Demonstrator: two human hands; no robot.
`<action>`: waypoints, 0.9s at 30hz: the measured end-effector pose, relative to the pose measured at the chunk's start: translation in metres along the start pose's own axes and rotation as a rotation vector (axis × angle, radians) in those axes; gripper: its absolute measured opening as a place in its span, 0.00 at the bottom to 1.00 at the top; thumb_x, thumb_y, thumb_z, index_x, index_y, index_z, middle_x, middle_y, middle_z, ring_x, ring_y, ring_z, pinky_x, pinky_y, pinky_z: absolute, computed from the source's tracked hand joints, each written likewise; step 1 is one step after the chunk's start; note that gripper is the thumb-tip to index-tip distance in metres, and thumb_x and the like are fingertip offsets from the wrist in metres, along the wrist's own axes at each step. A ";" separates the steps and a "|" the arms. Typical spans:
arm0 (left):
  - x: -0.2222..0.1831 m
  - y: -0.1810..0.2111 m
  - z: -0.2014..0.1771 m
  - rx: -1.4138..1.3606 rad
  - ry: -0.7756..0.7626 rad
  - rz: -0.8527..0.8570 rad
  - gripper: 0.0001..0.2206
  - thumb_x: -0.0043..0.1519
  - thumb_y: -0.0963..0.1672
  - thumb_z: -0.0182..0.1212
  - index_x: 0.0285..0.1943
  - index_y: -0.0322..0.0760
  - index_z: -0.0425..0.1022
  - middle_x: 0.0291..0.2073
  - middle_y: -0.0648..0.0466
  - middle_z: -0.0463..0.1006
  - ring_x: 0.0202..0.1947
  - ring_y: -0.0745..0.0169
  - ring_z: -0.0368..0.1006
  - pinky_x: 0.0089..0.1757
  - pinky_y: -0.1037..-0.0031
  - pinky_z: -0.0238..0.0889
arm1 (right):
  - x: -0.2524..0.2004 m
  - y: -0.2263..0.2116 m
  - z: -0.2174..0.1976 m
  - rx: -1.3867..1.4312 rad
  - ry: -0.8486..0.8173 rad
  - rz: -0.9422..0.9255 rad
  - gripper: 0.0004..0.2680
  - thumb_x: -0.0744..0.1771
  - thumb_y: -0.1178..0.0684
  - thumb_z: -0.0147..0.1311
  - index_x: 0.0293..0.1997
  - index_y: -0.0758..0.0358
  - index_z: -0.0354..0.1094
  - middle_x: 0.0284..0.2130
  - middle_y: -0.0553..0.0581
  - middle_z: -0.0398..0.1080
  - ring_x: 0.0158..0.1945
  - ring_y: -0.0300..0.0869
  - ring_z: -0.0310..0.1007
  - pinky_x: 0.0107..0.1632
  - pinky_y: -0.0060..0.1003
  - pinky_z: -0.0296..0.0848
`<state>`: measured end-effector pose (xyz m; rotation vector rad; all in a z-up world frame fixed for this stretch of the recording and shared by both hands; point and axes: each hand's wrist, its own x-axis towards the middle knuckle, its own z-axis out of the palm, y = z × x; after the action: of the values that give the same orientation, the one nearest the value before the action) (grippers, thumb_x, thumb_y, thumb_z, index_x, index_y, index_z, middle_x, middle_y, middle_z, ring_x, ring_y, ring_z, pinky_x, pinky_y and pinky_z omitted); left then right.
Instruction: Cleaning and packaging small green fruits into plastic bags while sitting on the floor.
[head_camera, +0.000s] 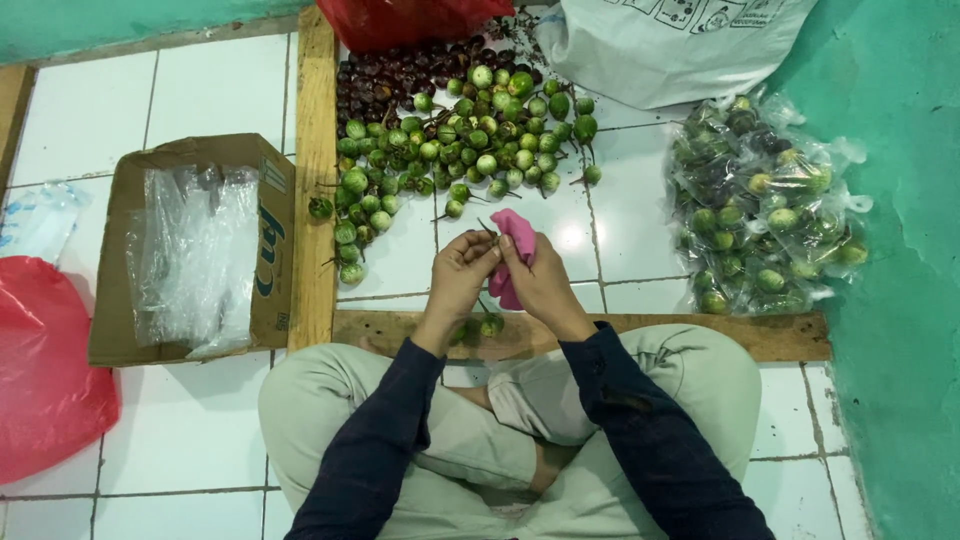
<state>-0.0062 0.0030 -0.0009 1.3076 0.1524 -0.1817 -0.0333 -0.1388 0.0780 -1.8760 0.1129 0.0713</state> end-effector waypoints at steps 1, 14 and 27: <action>0.001 -0.002 0.000 0.000 0.000 -0.001 0.13 0.59 0.38 0.69 0.52 0.28 0.76 0.39 0.48 0.82 0.38 0.66 0.77 0.39 0.76 0.75 | 0.001 -0.001 0.002 0.000 0.000 0.001 0.20 0.72 0.39 0.46 0.48 0.74 0.68 0.40 0.76 0.69 0.45 0.69 0.74 0.48 0.60 0.69; 0.022 -0.030 -0.004 0.290 0.030 -0.013 0.11 0.61 0.44 0.68 0.51 0.38 0.79 0.44 0.44 0.79 0.40 0.54 0.80 0.39 0.69 0.74 | 0.025 0.018 0.022 0.069 0.002 0.173 0.18 0.70 0.38 0.48 0.54 0.65 0.71 0.41 0.71 0.76 0.53 0.61 0.75 0.55 0.55 0.69; 0.042 -0.058 -0.006 0.898 -0.057 0.053 0.17 0.58 0.47 0.67 0.51 0.31 0.80 0.41 0.38 0.80 0.46 0.36 0.79 0.44 0.58 0.74 | 0.052 0.118 0.030 -0.270 0.001 0.385 0.21 0.68 0.44 0.52 0.65 0.67 0.62 0.53 0.72 0.72 0.60 0.62 0.70 0.57 0.57 0.71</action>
<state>0.0218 -0.0073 -0.0659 2.1940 -0.0247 -0.2553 0.0052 -0.1480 -0.0480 -2.1003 0.4854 0.3653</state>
